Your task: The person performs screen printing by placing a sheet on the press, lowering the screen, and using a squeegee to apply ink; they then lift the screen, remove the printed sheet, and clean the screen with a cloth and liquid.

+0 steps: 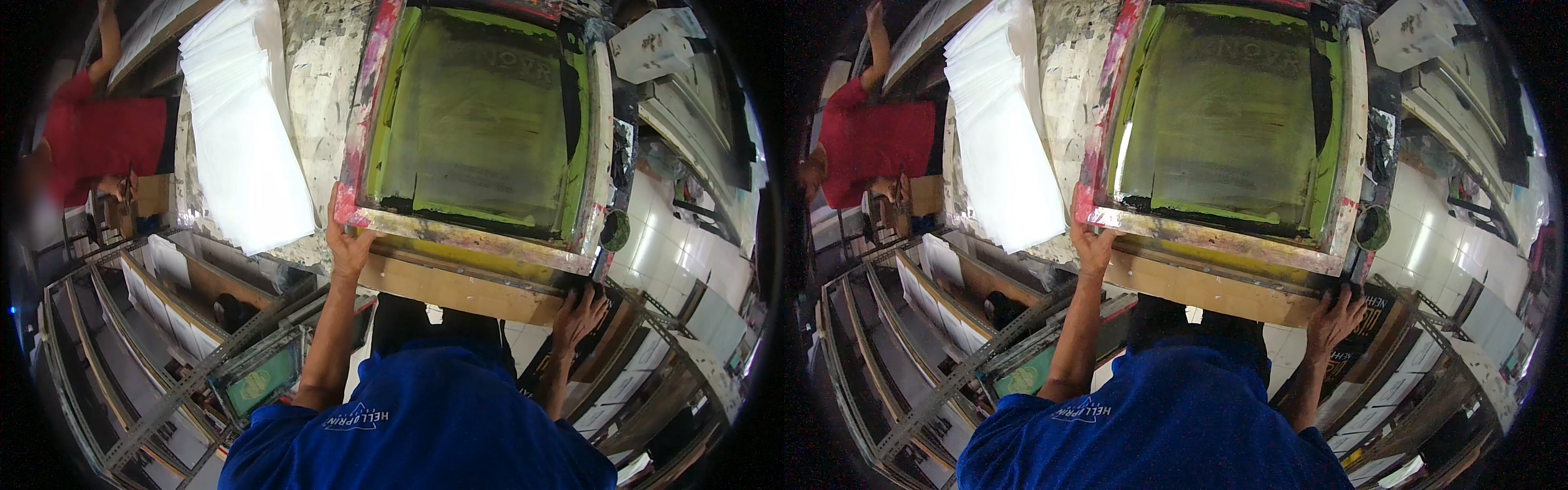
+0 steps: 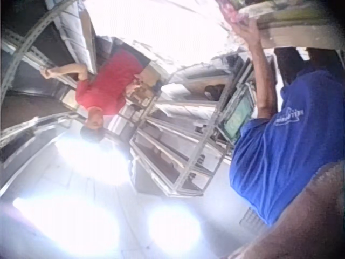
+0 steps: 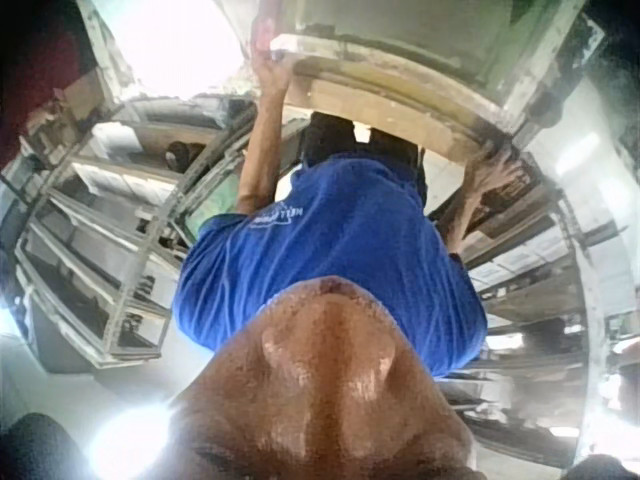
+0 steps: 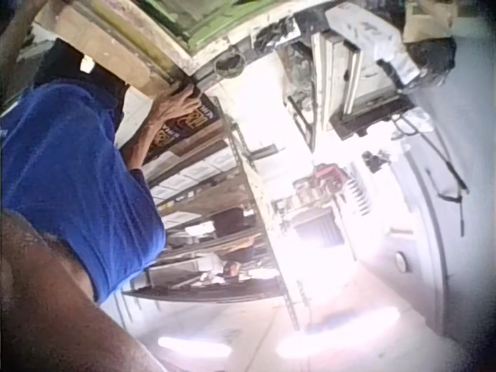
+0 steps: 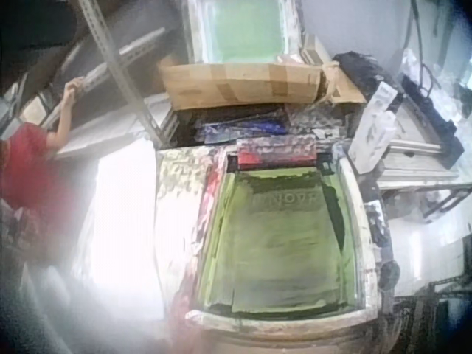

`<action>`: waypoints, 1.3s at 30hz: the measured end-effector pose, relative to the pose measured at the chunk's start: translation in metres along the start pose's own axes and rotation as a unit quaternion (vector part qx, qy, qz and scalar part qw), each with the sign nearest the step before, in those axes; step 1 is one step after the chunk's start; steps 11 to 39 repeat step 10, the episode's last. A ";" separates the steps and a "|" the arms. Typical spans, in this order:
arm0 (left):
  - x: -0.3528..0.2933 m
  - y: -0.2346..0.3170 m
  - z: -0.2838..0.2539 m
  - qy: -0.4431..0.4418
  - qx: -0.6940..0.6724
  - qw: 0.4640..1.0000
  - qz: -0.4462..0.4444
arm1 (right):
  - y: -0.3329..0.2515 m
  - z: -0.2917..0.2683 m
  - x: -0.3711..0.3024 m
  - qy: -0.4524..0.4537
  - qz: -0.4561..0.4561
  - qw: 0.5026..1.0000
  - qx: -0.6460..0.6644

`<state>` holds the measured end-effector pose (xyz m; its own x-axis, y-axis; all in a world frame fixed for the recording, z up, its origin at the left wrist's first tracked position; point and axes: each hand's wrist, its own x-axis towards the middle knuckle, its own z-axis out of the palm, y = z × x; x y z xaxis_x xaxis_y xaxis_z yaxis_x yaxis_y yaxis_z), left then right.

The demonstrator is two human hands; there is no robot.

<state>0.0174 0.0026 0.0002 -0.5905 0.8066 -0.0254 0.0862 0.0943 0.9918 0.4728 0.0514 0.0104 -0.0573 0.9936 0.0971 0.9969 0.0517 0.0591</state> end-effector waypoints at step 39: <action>-0.009 0.010 -0.021 0.079 0.116 0.980 0.144 | -0.016 -0.039 0.029 0.058 -0.048 0.994 0.075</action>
